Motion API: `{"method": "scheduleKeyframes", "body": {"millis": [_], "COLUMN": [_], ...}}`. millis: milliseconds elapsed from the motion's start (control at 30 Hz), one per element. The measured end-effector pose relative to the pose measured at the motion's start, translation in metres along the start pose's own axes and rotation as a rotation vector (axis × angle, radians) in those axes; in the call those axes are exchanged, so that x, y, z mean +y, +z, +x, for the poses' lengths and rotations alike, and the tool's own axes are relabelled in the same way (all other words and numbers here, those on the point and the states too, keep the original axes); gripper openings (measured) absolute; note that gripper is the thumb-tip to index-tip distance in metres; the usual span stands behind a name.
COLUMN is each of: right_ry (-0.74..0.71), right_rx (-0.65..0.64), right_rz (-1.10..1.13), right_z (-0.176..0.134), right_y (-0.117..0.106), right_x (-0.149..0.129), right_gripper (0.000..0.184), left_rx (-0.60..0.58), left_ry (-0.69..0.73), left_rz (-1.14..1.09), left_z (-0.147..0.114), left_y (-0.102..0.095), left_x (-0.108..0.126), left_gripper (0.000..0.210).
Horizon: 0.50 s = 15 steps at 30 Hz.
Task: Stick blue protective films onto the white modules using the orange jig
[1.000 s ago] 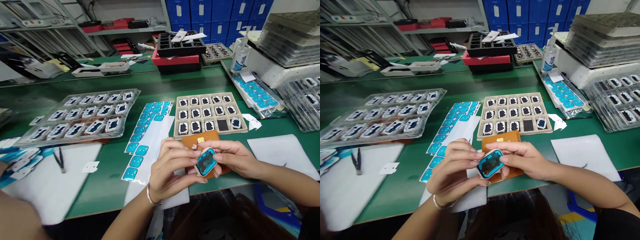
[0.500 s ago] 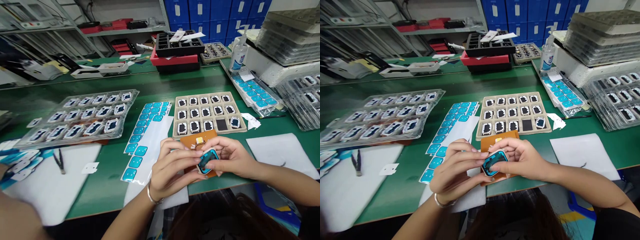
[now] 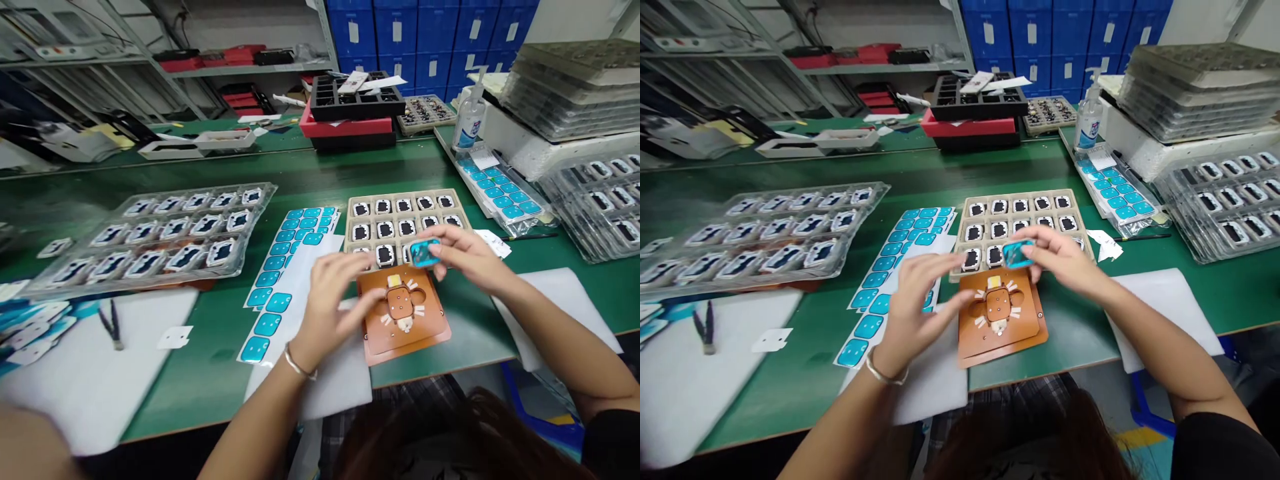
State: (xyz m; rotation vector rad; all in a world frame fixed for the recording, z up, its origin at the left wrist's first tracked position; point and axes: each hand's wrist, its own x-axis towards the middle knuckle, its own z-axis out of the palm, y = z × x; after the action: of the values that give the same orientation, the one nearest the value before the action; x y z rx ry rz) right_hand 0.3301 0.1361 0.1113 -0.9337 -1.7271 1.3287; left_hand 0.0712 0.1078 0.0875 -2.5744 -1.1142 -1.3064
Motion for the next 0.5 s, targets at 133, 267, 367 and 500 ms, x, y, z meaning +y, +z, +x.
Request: {"method": "scheduleKeyframes", "body": {"millis": [133,267,367,500], "right_ry": [0.039,0.056,0.022,-0.013], "right_rx": [0.122,-0.075,-0.167,-0.207], "right_rz": [-0.848,-1.317,-1.338,-1.404], "right_z": [0.011,0.011,0.009,0.01], "right_y": [-0.035,-0.034,-0.027,-0.03], "right_x": [0.006,0.017,0.022,0.025], "right_gripper": [0.036,0.028,0.02,0.023], "left_rx": [-0.102,-0.416,-0.535,-0.536], "left_ry": [-0.416,-0.889,-1.022,-1.032], "left_rz": [0.345,0.589,0.607,0.589], "left_z": [-0.007,-0.009,-0.005,0.002], "left_y": [0.006,0.01,0.01,0.008], "left_x": [-0.042,-0.058,-0.056,-0.053], "left_gripper": [0.049,0.072,0.081,0.081]}}
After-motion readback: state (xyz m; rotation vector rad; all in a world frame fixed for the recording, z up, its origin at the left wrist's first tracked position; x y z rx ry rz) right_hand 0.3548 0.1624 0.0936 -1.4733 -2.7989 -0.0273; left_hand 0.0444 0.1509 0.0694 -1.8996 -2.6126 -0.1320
